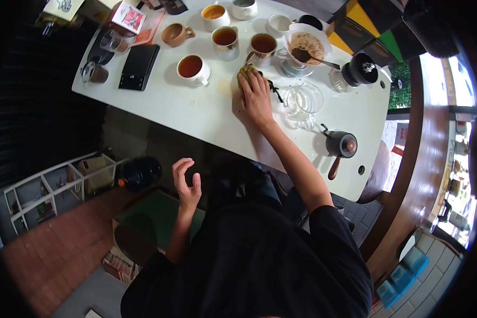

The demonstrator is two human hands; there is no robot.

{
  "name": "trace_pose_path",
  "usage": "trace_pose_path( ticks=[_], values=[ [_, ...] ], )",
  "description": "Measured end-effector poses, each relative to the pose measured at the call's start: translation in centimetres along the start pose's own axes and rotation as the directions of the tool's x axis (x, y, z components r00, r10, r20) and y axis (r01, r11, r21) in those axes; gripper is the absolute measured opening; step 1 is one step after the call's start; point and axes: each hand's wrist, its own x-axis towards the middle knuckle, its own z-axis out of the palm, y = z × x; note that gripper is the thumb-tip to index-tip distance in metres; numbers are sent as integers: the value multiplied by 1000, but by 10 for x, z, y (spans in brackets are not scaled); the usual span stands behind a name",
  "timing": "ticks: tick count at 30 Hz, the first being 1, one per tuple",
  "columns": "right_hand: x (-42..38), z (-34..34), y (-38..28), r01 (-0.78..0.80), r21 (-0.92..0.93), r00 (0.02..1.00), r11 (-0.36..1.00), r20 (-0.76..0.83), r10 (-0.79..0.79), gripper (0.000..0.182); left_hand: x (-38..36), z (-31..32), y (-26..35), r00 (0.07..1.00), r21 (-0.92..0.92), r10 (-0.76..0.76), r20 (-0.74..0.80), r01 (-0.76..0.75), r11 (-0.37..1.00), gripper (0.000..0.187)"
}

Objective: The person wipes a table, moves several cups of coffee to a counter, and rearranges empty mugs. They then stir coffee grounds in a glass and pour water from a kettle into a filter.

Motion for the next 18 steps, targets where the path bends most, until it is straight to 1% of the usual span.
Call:
trace_pose_path(
  ticks=[2, 5, 9, 11, 12, 13, 15, 17, 18],
  values=[
    [1, 5, -5, 24, 28, 999, 999, -34, -23, 58, -12, -3, 5, 999, 8, -38, -2, 38, 999, 28],
    [0, 5, -12, 53, 23, 998, 998, 29, -54, 59, -23, -6, 9, 997, 18, -79, -10, 79, 997, 26],
    [-7, 14, -27, 74, 57, 995, 996, 66, -78, 59, -29, -11, 11, 995, -1, -93, -43, 93, 996, 24],
    [-13, 18, -40, 78, 106, 993, 991, 80, -86, 58, -31, -14, 12, 995, 0, -82, -60, 82, 997, 23],
    [-16, 15, -53, 56, 171, 994, 984, 87, -72, 55, -32, -17, 13, 994, 3, -87, -66, 87, 996, 23],
    [-21, 25, -60, 97, 155, 991, 983, 72, -109, 55, -32, -20, 14, 992, 1, -101, -76, 102, 995, 23],
    [-41, 42, -87, 127, 205, 982, 971, 109, -151, 50, -35, -23, 16, 990, -1, -118, -80, 119, 993, 23],
    [-70, 76, -121, 205, 276, 965, 939, 100, -241, 42, -37, -24, 17, 991, 7, -97, -95, 98, 995, 24],
    [-78, 80, -148, 291, 312, 928, 904, 138, -346, 38, -37, -24, 19, 992, 24, -86, -87, 89, 996, 23]
  ],
)
